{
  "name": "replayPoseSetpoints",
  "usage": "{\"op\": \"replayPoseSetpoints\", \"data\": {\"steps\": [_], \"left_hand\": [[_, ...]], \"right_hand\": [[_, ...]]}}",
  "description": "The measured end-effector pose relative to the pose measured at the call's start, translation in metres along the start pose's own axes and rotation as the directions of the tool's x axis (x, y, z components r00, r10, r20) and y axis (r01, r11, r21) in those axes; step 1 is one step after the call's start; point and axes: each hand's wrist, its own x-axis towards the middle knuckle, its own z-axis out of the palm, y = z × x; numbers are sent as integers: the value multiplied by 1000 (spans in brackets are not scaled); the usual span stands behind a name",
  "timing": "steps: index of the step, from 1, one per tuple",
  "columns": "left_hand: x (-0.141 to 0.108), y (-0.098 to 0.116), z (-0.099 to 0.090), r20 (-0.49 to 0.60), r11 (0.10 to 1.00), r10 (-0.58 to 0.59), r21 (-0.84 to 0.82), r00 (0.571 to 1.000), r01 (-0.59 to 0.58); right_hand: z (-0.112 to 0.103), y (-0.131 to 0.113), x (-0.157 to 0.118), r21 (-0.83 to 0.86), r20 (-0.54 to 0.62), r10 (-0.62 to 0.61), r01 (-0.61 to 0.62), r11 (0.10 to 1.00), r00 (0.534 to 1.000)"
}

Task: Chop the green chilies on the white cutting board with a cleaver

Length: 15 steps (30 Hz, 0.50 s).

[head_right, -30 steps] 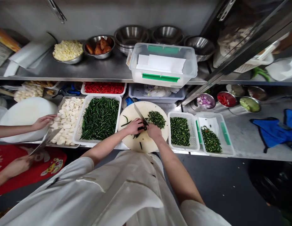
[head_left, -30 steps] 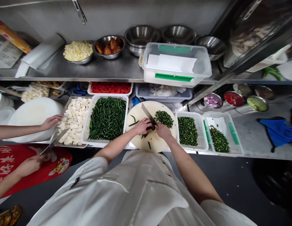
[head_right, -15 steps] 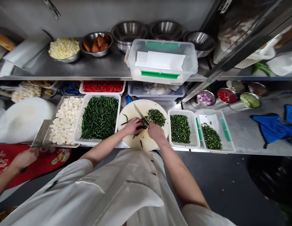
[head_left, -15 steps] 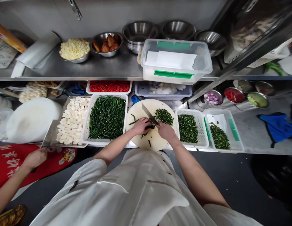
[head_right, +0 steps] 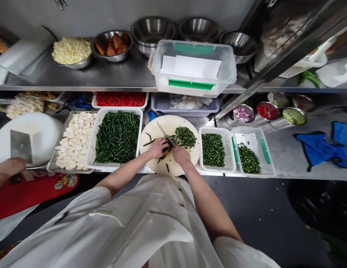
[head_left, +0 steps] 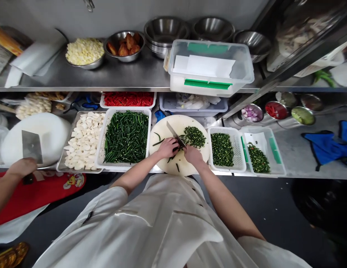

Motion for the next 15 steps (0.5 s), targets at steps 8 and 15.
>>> {"op": "replayPoseSetpoints", "data": {"steps": [8, 15], "left_hand": [[0, -2, -1, -6, 1000, -2, -3, 1000, 2], [3, -9, -14, -71, 999, 6, -47, 997, -10]], "right_hand": [[5, -1, 8, 56, -4, -6, 6, 998, 1000], [3, 1, 18, 60, 0, -97, 97, 994, 995]]}}
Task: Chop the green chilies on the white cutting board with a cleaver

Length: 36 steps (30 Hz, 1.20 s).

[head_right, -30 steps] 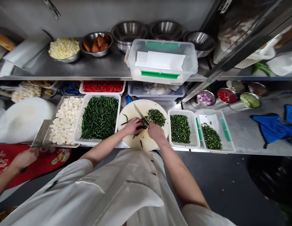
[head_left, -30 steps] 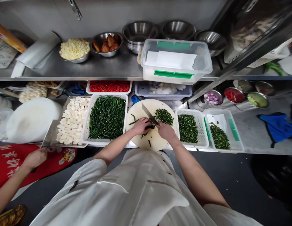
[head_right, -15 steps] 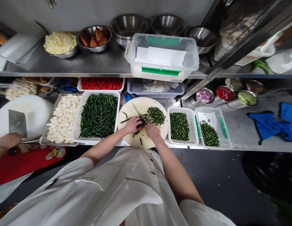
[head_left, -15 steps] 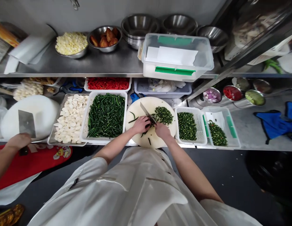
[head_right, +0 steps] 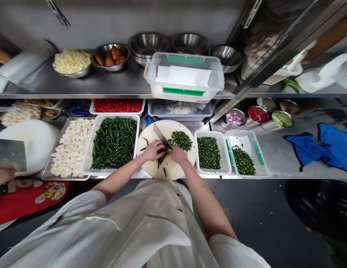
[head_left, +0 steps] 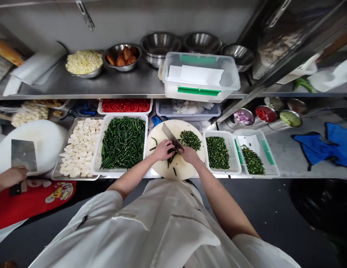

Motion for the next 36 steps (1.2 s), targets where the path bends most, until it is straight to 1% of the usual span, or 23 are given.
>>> {"op": "replayPoseSetpoints", "data": {"steps": [3, 6, 7, 8, 9, 10, 11, 12, 13, 14, 15, 16, 18, 20, 23, 25, 26, 28, 29, 30, 31, 33, 36], "left_hand": [[2, -4, -15, -138, 991, -133, -29, 981, 131], [16, -6, -32, -316, 955, -294, -54, 902, 292], [25, -5, -37, -338, 950, -308, -52, 889, 309], [37, -3, -41, -325, 953, -297, -38, 898, 301], [51, -1, -44, -271, 961, -268, -9, 924, 276], [67, 1, -44, -176, 969, -233, 37, 956, 243], [83, 4, -43, -45, 971, -212, 104, 976, 216], [98, 7, -40, 94, 963, -219, 181, 971, 200], [112, 10, -35, 214, 947, -251, 257, 944, 193], [124, 13, -29, 301, 927, -295, 322, 907, 195], [133, 15, -22, 354, 908, -337, 368, 872, 201], [140, 17, -15, 382, 895, -368, 394, 848, 210], [147, 19, -3, 399, 886, -391, 406, 829, 223], [148, 20, 2, 411, 880, -408, 415, 815, 231], [146, 20, -6, 406, 874, -418, 424, 813, 237], [141, 19, -18, 350, 876, -411, 406, 841, 259], [137, 17, -25, 291, 886, -397, 367, 870, 282], [122, 12, -37, 109, 913, -372, 222, 922, 342], [113, 9, -40, 8, 918, -379, 132, 925, 375], [102, 5, -40, -69, 912, -403, 51, 912, 407], [91, 3, -37, -109, 896, -442, -4, 890, 444], [71, 1, -23, -105, 854, -520, -44, 848, 518], [52, 4, 5, -54, 834, -552, -19, 832, 552]], "right_hand": [[10, 5, -18, -20, -9, -7, 6, 1000, 1000], [21, -1, -28, -30, 18, 17, -16, 999, 1000], [23, -5, -28, -30, 24, 23, -23, 999, 999], [22, -10, -26, -26, 24, 24, -23, 999, 999], [21, -14, -24, -18, 25, 16, -15, 1000, 1000], [19, -18, -21, -8, 28, -1, 1, 1000, 1000], [17, -22, -19, 4, 33, -20, 20, 1000, 999], [15, -25, -18, 15, 42, -38, 38, 999, 998], [15, -26, -18, 22, 51, -53, 52, 998, 997], [15, -27, -19, 27, 61, -64, 63, 998, 996], [16, -26, -21, 30, 73, -74, 72, 997, 995], [17, -25, -23, 34, 80, -82, 79, 996, 993], [19, -22, -27, 49, 83, -89, 85, 995, 993], [18, -18, -29, 75, 78, -86, 80, 994, 993], [12, -11, -23, 119, 83, -90, 80, 990, 992], [8, -1, -15, 155, 87, -113, 98, 983, 990], [5, 6, -11, 176, 82, -126, 110, 978, 989], [2, 26, -3, 215, 45, -145, 132, 968, 988], [1, 36, 0, 232, 18, -145, 137, 963, 989], [0, 47, 3, 247, -7, -140, 137, 959, 990], [0, 56, 5, 261, -28, -130, 133, 956, 991], [-1, 71, 8, 282, -40, -105, 112, 953, 994], [-1, 78, 9, 260, -31, -89, 94, 961, 996]]}}
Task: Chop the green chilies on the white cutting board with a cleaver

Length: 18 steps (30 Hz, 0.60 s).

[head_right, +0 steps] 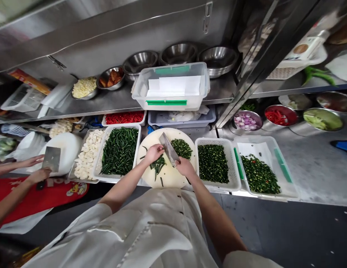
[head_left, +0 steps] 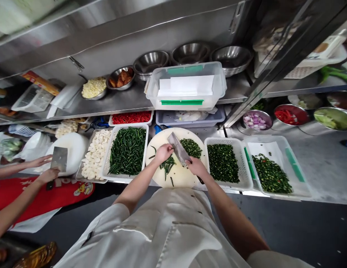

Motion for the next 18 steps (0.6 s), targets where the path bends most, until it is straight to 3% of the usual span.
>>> {"op": "replayPoseSetpoints", "data": {"steps": [3, 9, 18], "left_hand": [[-11, -1, 14, -34, 999, 48, 23, 998, -47], [-28, -11, 7, -44, 977, 211, 48, 976, -209], [-20, -4, 13, -160, 971, 229, 112, 960, -213]], "right_hand": [[0, -3, -3, -85, -6, -19, 18, 996, 1000], [-9, -12, -9, -246, -41, 18, -28, 969, 999], [-14, -48, 0, -318, -109, -56, 19, 948, 993]]}}
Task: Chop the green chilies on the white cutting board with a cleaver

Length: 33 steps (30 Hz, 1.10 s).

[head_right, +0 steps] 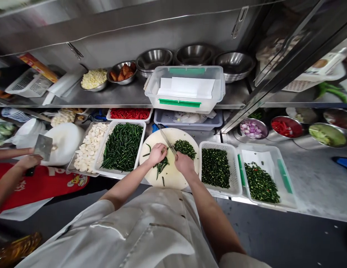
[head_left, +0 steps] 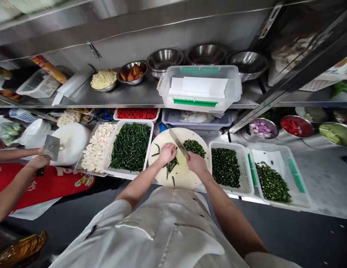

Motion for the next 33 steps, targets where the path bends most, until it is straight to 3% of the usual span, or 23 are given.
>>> {"op": "replayPoseSetpoints", "data": {"steps": [7, 9, 11, 14, 17, 19, 24, 33], "left_hand": [[4, -11, -1, 112, 991, 123, -63, 986, -117], [2, -19, -11, 99, 987, 148, -85, 984, -140], [-5, -28, -23, 43, 993, 100, -64, 994, -97], [-30, -36, -34, 36, 999, 37, 9, 999, -38], [-62, -26, -25, 162, 994, 82, 63, 983, -93], [-74, -9, -8, 176, 992, 66, 99, 982, -85], [-61, 25, 26, 96, 995, -24, 94, 995, 15], [-41, 19, 10, 84, 1000, 17, -17, 996, -15]], "right_hand": [[0, -30, 15, -1, 97, 23, -23, 1000, 995], [4, -29, 11, -1, 64, 14, -14, 1000, 998], [11, -24, 3, -2, 51, 23, -23, 1000, 998], [22, -9, -10, 6, 99, 39, -40, 999, 994], [24, 9, -14, 23, 125, 40, -43, 999, 991], [21, 18, -13, 7, 106, 72, -73, 997, 992], [11, 26, -21, -52, 78, 103, -99, 994, 992], [17, 22, -31, -64, 104, 113, -106, 992, 988]]}}
